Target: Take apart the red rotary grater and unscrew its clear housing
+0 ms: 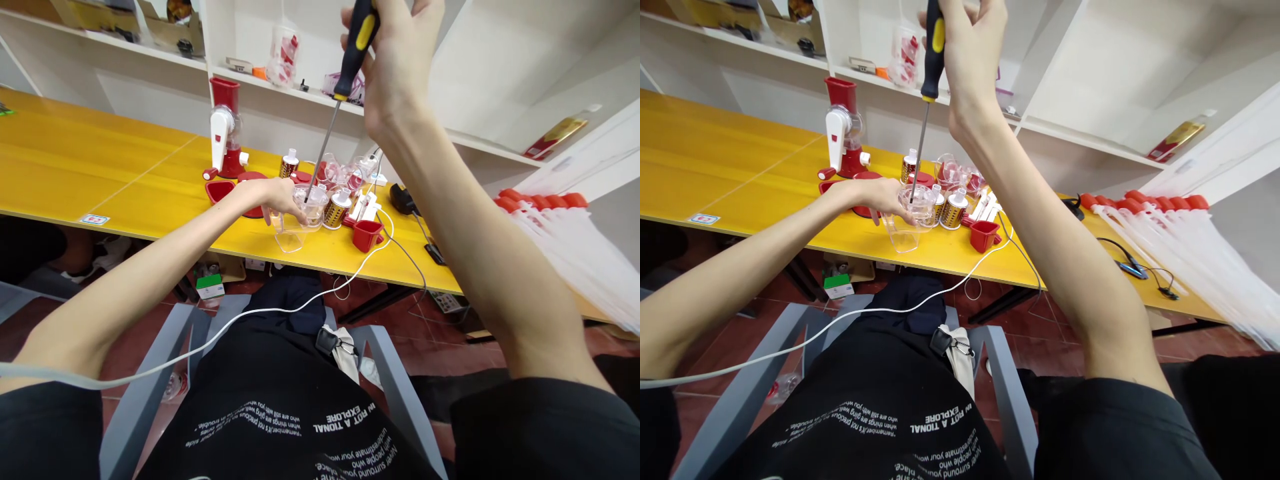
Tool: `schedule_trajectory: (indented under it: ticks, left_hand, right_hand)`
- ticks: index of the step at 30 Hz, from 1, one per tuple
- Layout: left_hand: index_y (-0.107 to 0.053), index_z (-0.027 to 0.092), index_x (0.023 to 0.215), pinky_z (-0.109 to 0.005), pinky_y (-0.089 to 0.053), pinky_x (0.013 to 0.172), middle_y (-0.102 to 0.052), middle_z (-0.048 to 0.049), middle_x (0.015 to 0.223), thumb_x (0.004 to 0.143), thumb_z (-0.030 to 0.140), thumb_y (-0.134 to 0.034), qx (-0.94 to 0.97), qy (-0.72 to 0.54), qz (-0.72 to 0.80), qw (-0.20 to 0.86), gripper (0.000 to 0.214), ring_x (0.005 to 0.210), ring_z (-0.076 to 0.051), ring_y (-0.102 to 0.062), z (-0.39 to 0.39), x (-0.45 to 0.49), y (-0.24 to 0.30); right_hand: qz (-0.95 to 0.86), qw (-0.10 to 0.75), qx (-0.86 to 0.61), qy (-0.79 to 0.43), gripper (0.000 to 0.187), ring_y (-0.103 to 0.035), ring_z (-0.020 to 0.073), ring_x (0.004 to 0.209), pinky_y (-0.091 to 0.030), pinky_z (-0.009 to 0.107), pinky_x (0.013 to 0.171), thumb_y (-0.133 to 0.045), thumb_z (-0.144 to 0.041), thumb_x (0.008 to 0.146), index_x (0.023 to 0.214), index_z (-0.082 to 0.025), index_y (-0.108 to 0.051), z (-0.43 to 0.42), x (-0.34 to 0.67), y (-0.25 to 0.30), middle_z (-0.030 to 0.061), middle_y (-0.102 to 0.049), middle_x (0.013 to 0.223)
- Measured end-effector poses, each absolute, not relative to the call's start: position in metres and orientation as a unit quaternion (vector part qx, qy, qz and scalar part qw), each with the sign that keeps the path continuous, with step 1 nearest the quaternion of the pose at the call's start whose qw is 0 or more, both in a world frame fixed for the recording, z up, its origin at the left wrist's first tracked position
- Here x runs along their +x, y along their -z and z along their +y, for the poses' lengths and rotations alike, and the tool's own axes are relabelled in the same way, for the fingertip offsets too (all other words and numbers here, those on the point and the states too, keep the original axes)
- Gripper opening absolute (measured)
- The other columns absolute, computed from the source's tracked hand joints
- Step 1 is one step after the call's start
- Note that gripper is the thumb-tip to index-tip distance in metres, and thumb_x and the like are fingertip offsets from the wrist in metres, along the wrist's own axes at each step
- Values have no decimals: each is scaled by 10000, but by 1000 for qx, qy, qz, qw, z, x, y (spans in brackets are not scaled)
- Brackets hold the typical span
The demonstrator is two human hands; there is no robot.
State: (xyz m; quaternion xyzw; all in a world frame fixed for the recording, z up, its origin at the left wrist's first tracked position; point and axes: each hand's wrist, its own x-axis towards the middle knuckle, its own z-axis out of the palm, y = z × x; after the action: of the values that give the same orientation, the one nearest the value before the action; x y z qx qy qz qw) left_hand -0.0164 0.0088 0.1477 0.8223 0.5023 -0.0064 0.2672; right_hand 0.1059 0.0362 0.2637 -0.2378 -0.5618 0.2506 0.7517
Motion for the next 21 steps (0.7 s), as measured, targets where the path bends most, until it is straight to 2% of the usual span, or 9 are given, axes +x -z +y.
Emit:
schedule_trajectory:
  ticks: [4,8,10,15,17,21]
  left_hand:
    - [-679,137,1390,-445,-591,904,-717,-179,1191,628,652,-833,819,9,510,265,933,1127,-385,-673,8,-16,-149]
    - [-688,148,1376,-434,-599,880,-720,-170,1170,610,647,-845,819,7,508,267,928,1104,-377,-679,9,-16,-148]
    - [-689,152,1373,-415,-605,856,-721,-166,1170,599,643,-847,820,3,506,268,930,1081,-361,-683,9,-16,-148]
    - [-695,171,1371,-405,-606,848,-720,-156,1179,589,645,-845,819,4,508,268,927,1059,-339,-681,7,-16,-149]
    - [-689,182,1381,-407,-606,852,-724,-152,1163,588,647,-844,819,4,508,268,932,1058,-338,-680,7,-16,-149]
    - [-676,155,1388,-416,-605,861,-722,-166,1163,583,625,-856,818,-2,505,275,950,1035,-336,-690,10,-17,-147]
  right_hand:
    - [-570,729,-240,-294,200,-602,29,579,-427,101,498,-227,-268,1154,1300,-270,-364,24,107,-264,-78,-494,721]
    - [-567,745,-232,-263,163,-484,17,519,-346,92,443,-326,-145,1117,1142,-252,-446,25,109,-266,-93,-377,658]
    - [-568,747,-227,-261,163,-470,12,512,-327,90,447,-343,-121,1107,1093,-242,-452,28,109,-267,-95,-371,650]
    - [-555,747,-214,-298,191,-607,65,579,-415,131,512,-256,-218,1133,1263,-258,-390,37,110,-266,-84,-517,684]
    - [-554,752,-215,-286,185,-606,55,590,-390,128,500,-270,-260,1123,1261,-287,-391,43,112,-265,-83,-507,734]
    - [-591,737,-222,-243,177,-531,4,555,-400,109,557,-306,-191,1090,1194,-279,-419,51,115,-265,-94,-442,770]
